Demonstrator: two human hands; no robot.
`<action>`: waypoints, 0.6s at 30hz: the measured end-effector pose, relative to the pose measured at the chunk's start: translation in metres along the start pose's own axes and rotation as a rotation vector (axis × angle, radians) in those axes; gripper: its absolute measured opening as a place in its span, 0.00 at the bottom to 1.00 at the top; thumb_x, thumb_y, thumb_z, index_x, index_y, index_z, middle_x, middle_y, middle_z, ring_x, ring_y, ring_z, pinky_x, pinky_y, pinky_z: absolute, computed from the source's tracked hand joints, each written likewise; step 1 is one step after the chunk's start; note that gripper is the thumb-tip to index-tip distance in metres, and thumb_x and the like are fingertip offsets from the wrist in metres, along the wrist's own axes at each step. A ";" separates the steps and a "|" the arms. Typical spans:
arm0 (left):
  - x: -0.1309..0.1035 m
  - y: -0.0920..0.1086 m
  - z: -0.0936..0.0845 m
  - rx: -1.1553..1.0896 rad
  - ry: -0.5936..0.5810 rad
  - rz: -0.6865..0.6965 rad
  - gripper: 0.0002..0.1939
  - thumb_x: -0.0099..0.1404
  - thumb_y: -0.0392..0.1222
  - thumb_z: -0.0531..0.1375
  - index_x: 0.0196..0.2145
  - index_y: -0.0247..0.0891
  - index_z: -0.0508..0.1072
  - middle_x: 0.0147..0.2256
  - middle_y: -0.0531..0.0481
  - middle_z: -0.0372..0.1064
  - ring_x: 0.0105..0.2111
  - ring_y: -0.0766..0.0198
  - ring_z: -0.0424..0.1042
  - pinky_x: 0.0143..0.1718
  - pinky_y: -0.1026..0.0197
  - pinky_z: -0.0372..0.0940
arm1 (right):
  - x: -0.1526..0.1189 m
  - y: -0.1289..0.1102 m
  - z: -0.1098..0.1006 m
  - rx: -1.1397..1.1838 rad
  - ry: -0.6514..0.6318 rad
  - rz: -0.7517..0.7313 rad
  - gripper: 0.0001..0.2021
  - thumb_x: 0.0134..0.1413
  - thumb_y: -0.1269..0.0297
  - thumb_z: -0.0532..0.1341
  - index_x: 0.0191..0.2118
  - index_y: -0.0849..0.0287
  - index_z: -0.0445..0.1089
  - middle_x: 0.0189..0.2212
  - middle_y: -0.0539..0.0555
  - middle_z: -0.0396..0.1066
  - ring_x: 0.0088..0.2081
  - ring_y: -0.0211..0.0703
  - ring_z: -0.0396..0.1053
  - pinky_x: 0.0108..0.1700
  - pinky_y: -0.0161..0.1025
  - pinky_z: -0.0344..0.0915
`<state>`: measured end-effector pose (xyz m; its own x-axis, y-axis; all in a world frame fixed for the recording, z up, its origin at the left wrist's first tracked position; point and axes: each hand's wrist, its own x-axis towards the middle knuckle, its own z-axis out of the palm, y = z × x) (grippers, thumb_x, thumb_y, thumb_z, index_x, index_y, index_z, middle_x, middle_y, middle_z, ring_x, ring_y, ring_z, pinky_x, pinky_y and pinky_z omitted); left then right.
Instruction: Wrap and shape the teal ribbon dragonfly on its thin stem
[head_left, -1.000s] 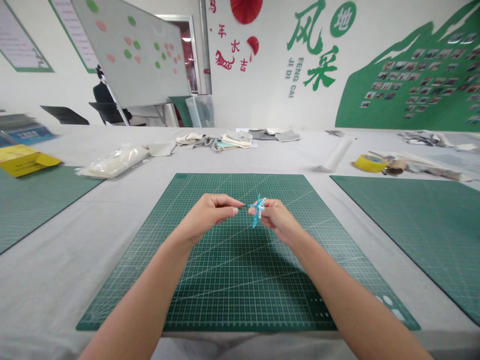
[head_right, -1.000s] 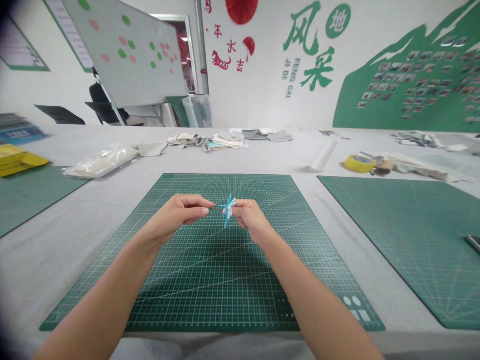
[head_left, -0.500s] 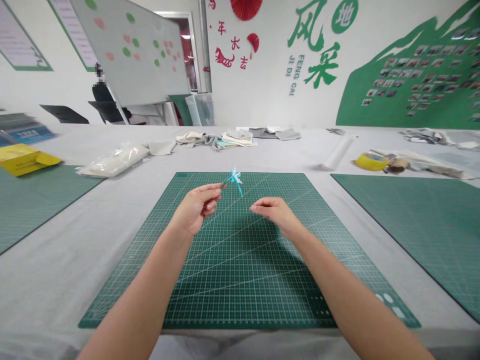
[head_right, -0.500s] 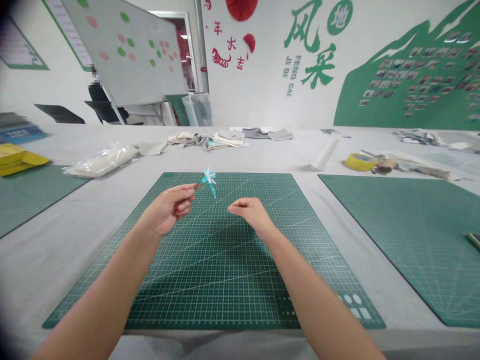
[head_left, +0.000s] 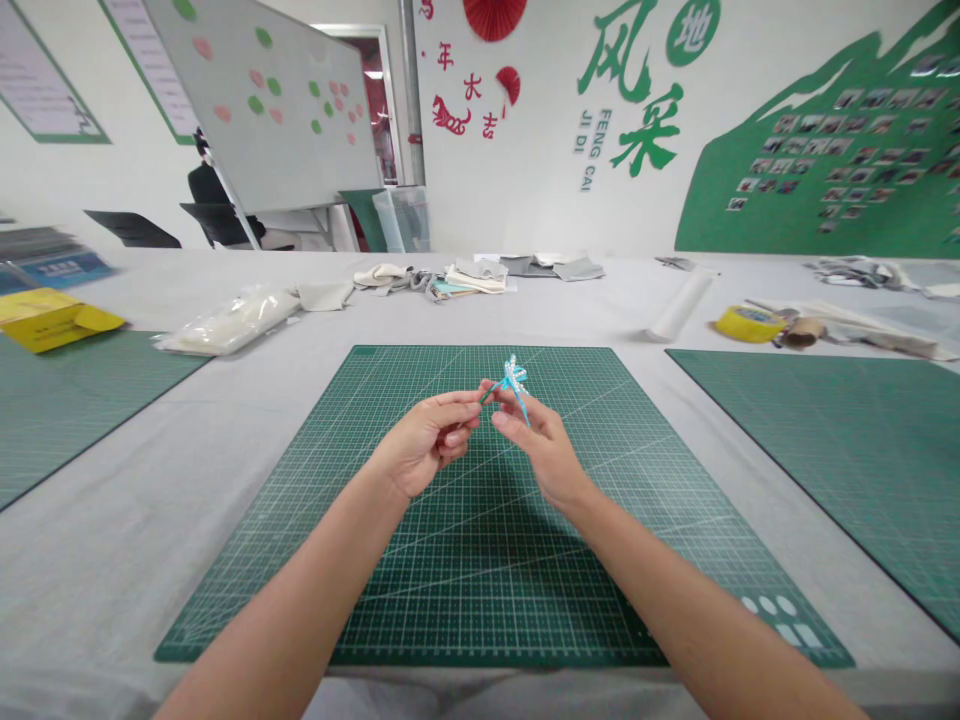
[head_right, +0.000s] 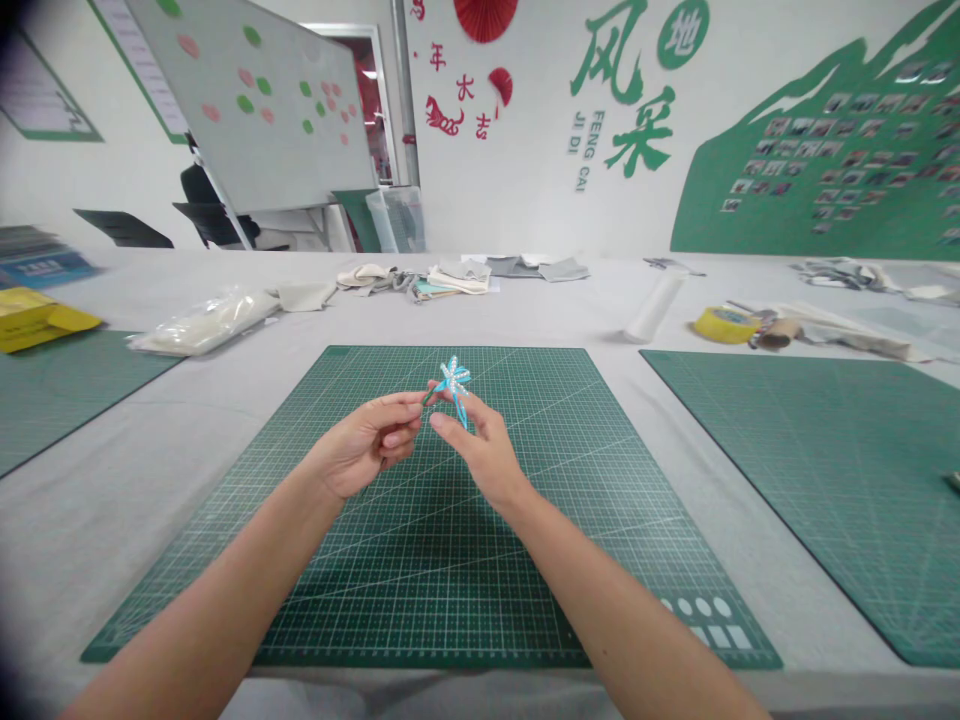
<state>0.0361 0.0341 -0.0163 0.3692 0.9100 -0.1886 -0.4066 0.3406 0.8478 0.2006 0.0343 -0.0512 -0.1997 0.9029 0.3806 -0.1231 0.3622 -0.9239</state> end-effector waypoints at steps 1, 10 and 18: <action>0.001 -0.002 0.000 -0.008 -0.002 0.000 0.13 0.55 0.34 0.65 0.41 0.32 0.76 0.23 0.56 0.62 0.15 0.81 0.50 0.14 0.74 0.44 | -0.001 -0.001 0.003 0.100 0.023 0.031 0.11 0.55 0.60 0.63 0.44 0.47 0.76 0.50 0.50 0.73 0.54 0.47 0.67 0.60 0.50 0.56; 0.002 -0.013 0.011 -0.009 0.042 -0.013 0.11 0.52 0.34 0.67 0.36 0.31 0.75 0.23 0.55 0.62 0.15 0.81 0.51 0.15 0.73 0.42 | -0.002 0.004 0.015 0.394 0.282 0.161 0.03 0.47 0.63 0.69 0.31 0.51 0.78 0.36 0.50 0.78 0.42 0.42 0.71 0.50 0.43 0.64; 0.005 -0.017 0.009 0.016 0.078 -0.013 0.09 0.52 0.32 0.66 0.34 0.30 0.75 0.22 0.55 0.64 0.15 0.80 0.52 0.14 0.73 0.43 | 0.001 0.004 0.011 0.314 0.306 0.189 0.03 0.44 0.65 0.70 0.30 0.52 0.79 0.33 0.50 0.77 0.40 0.42 0.70 0.51 0.43 0.62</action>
<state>0.0528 0.0308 -0.0270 0.3076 0.9216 -0.2369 -0.3885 0.3489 0.8529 0.1891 0.0341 -0.0545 0.0423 0.9900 0.1343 -0.4093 0.1398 -0.9016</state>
